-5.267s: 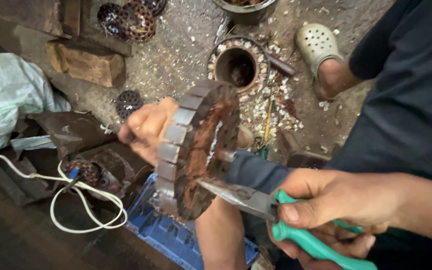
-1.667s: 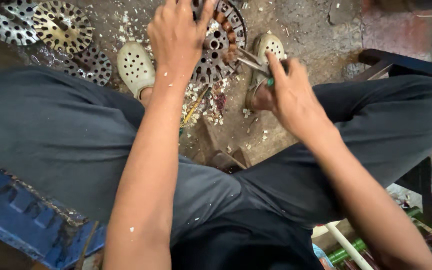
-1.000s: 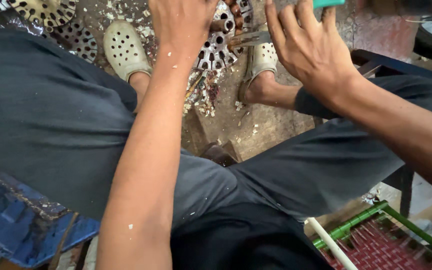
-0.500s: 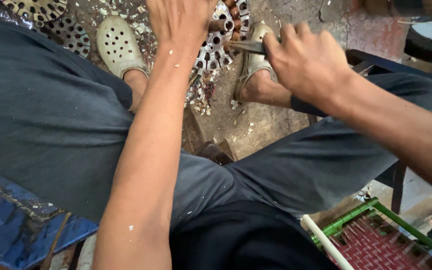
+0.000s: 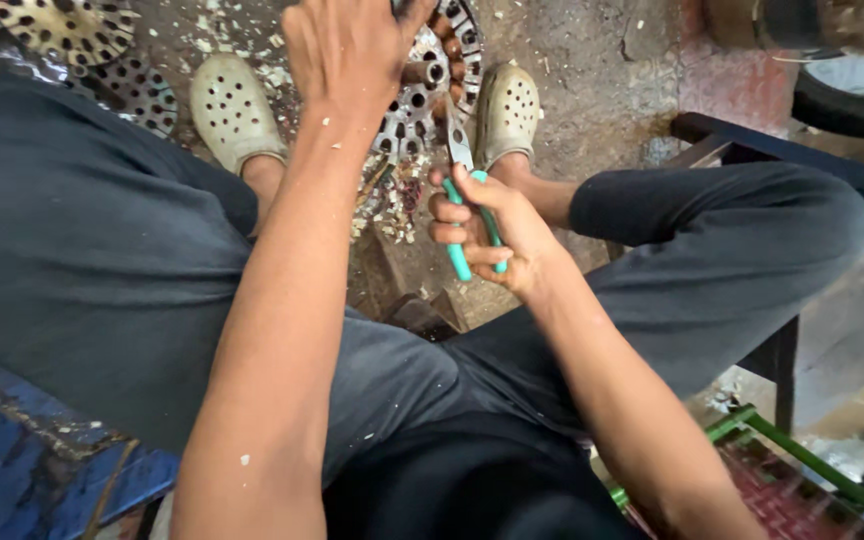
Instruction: The person sits on the floor and uses pliers to pull copper windings out of circular motor stators. The removed copper is placed into a nearby bucket. The person handles multiple stators one at a time, rotating them to access different slots.
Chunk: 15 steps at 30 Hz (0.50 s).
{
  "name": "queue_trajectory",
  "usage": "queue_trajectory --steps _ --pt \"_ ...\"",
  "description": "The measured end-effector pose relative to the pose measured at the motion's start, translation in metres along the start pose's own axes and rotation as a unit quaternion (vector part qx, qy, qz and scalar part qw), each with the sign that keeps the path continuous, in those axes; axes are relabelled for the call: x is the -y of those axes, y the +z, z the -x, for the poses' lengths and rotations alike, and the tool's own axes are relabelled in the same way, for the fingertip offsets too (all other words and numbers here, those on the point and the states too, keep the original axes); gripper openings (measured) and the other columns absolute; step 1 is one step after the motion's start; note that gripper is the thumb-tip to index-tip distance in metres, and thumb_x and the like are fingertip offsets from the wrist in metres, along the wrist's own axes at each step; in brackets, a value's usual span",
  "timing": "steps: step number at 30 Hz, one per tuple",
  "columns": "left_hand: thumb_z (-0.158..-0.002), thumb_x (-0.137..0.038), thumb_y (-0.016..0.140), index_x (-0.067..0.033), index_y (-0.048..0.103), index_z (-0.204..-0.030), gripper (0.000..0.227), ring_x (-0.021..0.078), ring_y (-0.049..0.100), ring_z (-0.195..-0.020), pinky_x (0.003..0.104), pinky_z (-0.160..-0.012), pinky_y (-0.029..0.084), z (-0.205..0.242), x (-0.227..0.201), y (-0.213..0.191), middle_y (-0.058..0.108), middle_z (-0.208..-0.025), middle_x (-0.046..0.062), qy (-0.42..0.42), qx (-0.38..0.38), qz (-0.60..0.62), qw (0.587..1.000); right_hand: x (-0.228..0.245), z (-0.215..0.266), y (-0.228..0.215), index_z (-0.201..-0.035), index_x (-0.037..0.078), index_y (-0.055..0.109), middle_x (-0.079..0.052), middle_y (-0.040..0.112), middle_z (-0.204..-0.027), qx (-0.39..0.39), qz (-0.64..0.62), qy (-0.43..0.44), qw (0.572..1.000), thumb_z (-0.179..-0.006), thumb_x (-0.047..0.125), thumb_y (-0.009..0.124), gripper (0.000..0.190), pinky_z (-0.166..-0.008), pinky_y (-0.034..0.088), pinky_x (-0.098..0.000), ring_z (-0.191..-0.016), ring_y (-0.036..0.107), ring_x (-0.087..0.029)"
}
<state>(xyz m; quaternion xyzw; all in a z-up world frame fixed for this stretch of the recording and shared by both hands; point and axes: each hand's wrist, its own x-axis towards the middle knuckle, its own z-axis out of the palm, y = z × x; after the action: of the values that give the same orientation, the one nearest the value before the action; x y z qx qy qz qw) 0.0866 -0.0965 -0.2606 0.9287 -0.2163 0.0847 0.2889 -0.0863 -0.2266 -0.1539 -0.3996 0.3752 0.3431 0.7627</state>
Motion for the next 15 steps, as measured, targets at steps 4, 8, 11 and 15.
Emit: queue_trajectory --steps 4,8,11,15 --pt "-0.100 -0.061 0.060 -0.0110 0.076 -0.089 0.054 0.0382 0.068 -0.071 0.052 -0.051 0.047 -0.001 -0.002 -0.005 0.071 -0.078 0.015 0.018 -0.022 -0.007 1.000 0.012 0.013 0.010 -0.124 0.002 0.057 -0.008 0.065 -0.098 -0.129 0.273 -0.071 0.950 -0.097 0.025 0.063 0.036 -0.054 0.058 -0.0286 -0.082 0.070 -0.017" --pt "-0.103 -0.066 0.058 -0.0093 0.076 -0.094 0.060 0.0403 0.067 -0.078 0.054 -0.057 0.049 -0.002 -0.004 -0.005 0.070 -0.084 0.018 -0.006 0.037 -0.029 0.999 0.036 0.034 -0.002 -0.131 -0.001 0.052 -0.012 0.069 -0.108 -0.179 0.419 0.003 0.890 -0.096 0.020 0.064 0.043 -0.069 0.063 -0.0358 -0.090 0.072 -0.019" --pt "-0.101 -0.064 0.057 -0.0097 0.076 -0.094 0.058 0.0396 0.067 -0.078 0.053 -0.055 0.048 -0.001 -0.004 -0.006 0.070 -0.083 0.018 0.012 -0.021 -0.025 0.999 0.038 0.035 -0.001 -0.132 -0.001 0.054 -0.013 0.069 -0.109 -0.157 0.465 0.007 0.871 -0.095 0.023 0.064 0.046 -0.068 0.063 -0.0361 -0.090 0.070 -0.019" --pt "-0.101 -0.064 0.058 -0.0097 0.075 -0.089 0.058 0.0392 0.067 -0.074 0.053 -0.056 0.048 -0.001 -0.004 -0.004 0.070 -0.079 0.016 0.004 -0.013 -0.007 1.000 0.034 0.027 0.006 -0.133 -0.002 0.052 -0.013 0.068 -0.109 -0.180 0.458 0.026 0.870 -0.095 0.028 0.065 0.050 -0.068 0.066 -0.0369 -0.090 0.069 -0.020"
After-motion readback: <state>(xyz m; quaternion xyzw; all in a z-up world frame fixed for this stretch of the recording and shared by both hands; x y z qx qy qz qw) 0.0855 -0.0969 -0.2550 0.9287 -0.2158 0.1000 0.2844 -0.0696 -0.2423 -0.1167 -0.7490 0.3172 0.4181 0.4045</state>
